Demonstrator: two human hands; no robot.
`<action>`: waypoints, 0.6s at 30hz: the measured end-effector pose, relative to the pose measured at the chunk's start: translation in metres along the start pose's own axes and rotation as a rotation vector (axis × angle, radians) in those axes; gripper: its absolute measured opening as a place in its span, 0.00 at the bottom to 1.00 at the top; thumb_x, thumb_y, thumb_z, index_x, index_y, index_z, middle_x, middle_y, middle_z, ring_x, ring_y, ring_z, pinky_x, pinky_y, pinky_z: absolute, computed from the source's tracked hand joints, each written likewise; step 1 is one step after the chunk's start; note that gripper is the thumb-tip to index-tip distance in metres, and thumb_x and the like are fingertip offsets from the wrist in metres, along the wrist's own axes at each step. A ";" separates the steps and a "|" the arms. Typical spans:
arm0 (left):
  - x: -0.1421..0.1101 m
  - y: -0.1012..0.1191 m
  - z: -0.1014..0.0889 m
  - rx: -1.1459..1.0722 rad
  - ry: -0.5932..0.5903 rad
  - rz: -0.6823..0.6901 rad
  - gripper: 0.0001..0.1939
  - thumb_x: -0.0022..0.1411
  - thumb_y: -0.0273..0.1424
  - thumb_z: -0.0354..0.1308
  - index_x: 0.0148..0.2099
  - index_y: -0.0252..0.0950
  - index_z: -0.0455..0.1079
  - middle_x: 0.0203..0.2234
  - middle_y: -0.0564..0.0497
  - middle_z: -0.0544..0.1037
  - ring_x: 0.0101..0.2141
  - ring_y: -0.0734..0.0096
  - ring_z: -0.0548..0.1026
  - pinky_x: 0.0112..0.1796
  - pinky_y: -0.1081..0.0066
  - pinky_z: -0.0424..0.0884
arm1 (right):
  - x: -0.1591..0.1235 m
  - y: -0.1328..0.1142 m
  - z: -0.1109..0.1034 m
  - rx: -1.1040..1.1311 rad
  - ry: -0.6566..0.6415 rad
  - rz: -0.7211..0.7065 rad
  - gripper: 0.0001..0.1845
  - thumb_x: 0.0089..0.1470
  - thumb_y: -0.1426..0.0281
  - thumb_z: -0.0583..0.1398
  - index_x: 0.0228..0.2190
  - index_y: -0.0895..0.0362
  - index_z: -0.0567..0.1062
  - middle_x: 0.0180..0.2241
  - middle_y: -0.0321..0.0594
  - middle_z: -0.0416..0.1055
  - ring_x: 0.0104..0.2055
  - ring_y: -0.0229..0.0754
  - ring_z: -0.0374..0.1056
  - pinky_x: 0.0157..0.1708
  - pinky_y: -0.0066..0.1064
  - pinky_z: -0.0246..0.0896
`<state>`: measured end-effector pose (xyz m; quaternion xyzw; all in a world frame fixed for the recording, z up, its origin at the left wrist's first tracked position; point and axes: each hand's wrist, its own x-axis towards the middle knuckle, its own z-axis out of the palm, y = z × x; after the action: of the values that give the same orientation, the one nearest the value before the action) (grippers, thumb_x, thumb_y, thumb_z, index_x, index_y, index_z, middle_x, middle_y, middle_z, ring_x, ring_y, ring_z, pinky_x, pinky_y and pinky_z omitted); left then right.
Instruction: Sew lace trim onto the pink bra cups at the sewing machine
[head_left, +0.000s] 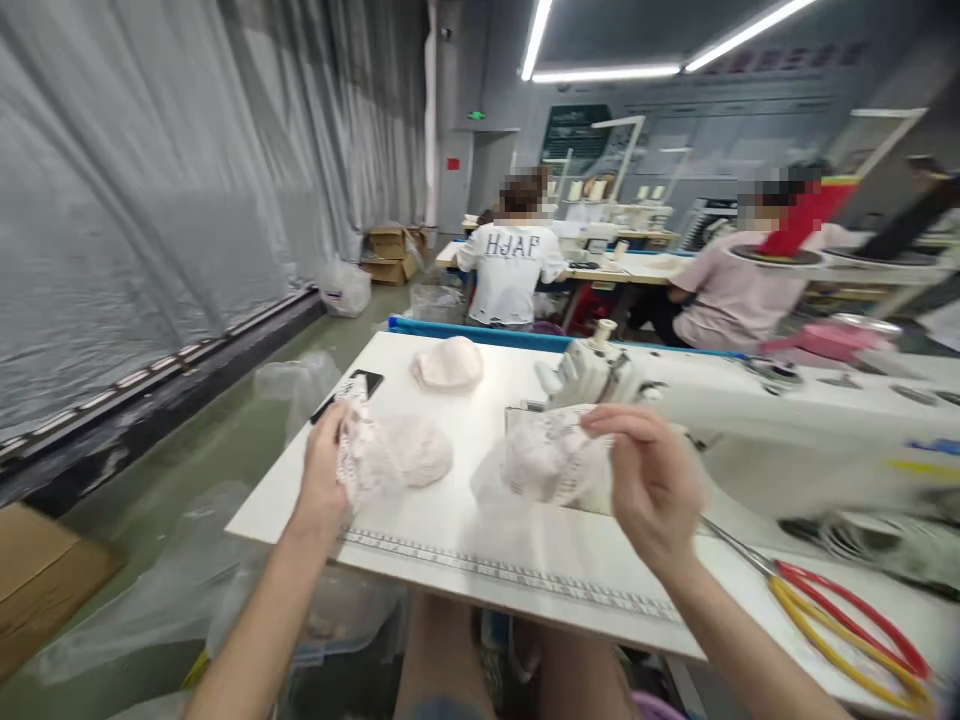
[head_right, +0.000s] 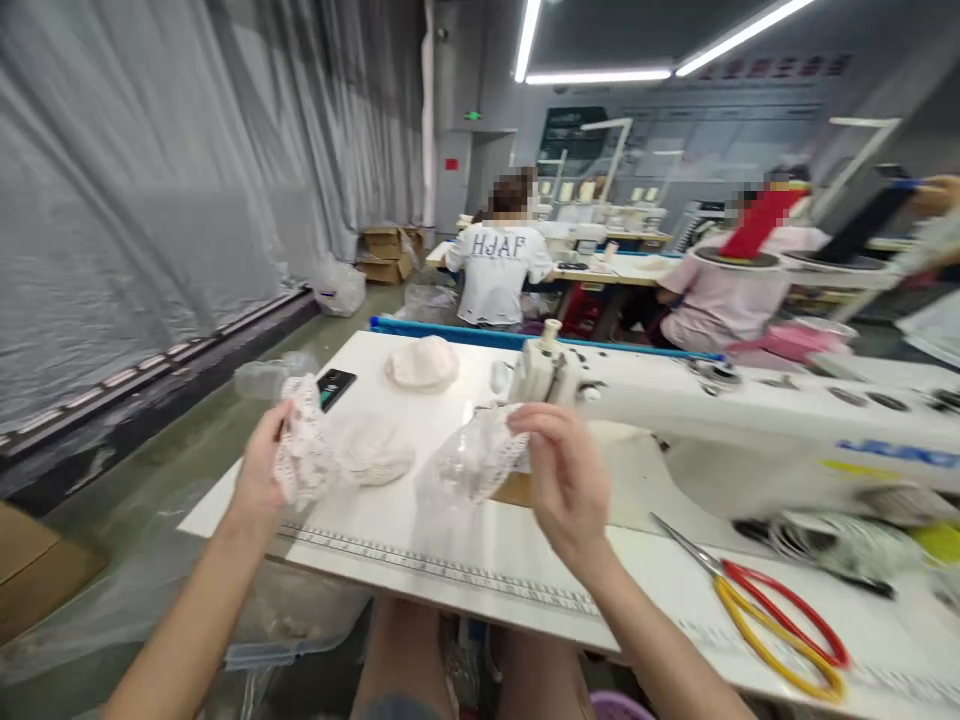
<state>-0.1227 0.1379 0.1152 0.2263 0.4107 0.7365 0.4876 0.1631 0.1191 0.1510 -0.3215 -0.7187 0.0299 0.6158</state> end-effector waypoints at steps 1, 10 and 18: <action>-0.004 0.003 0.001 0.004 0.020 0.013 0.14 0.47 0.37 0.63 0.34 0.34 0.67 0.20 0.59 0.71 0.20 0.78 0.69 0.26 0.78 0.66 | 0.000 -0.001 -0.025 -0.050 0.049 0.011 0.09 0.59 0.76 0.51 0.34 0.54 0.70 0.34 0.41 0.69 0.39 0.43 0.67 0.39 0.38 0.61; -0.047 -0.045 0.066 1.038 -0.833 0.352 0.13 0.61 0.36 0.52 0.29 0.34 0.68 0.23 0.52 0.71 0.24 0.75 0.69 0.25 0.77 0.64 | -0.017 0.041 -0.122 -0.215 -0.455 -0.096 0.11 0.59 0.77 0.52 0.37 0.53 0.73 0.38 0.44 0.70 0.43 0.43 0.66 0.39 0.35 0.63; -0.065 -0.105 0.085 1.546 -1.188 0.565 0.12 0.65 0.28 0.48 0.46 0.35 0.71 0.36 0.47 0.75 0.32 0.68 0.75 0.30 0.72 0.69 | -0.047 0.043 -0.136 -0.049 -0.429 0.135 0.10 0.62 0.68 0.52 0.38 0.51 0.72 0.33 0.41 0.73 0.34 0.40 0.71 0.32 0.29 0.68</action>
<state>0.0229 0.1312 0.0807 0.8981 0.3972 0.1258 0.1410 0.3061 0.0818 0.1242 -0.3699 -0.8107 0.1212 0.4374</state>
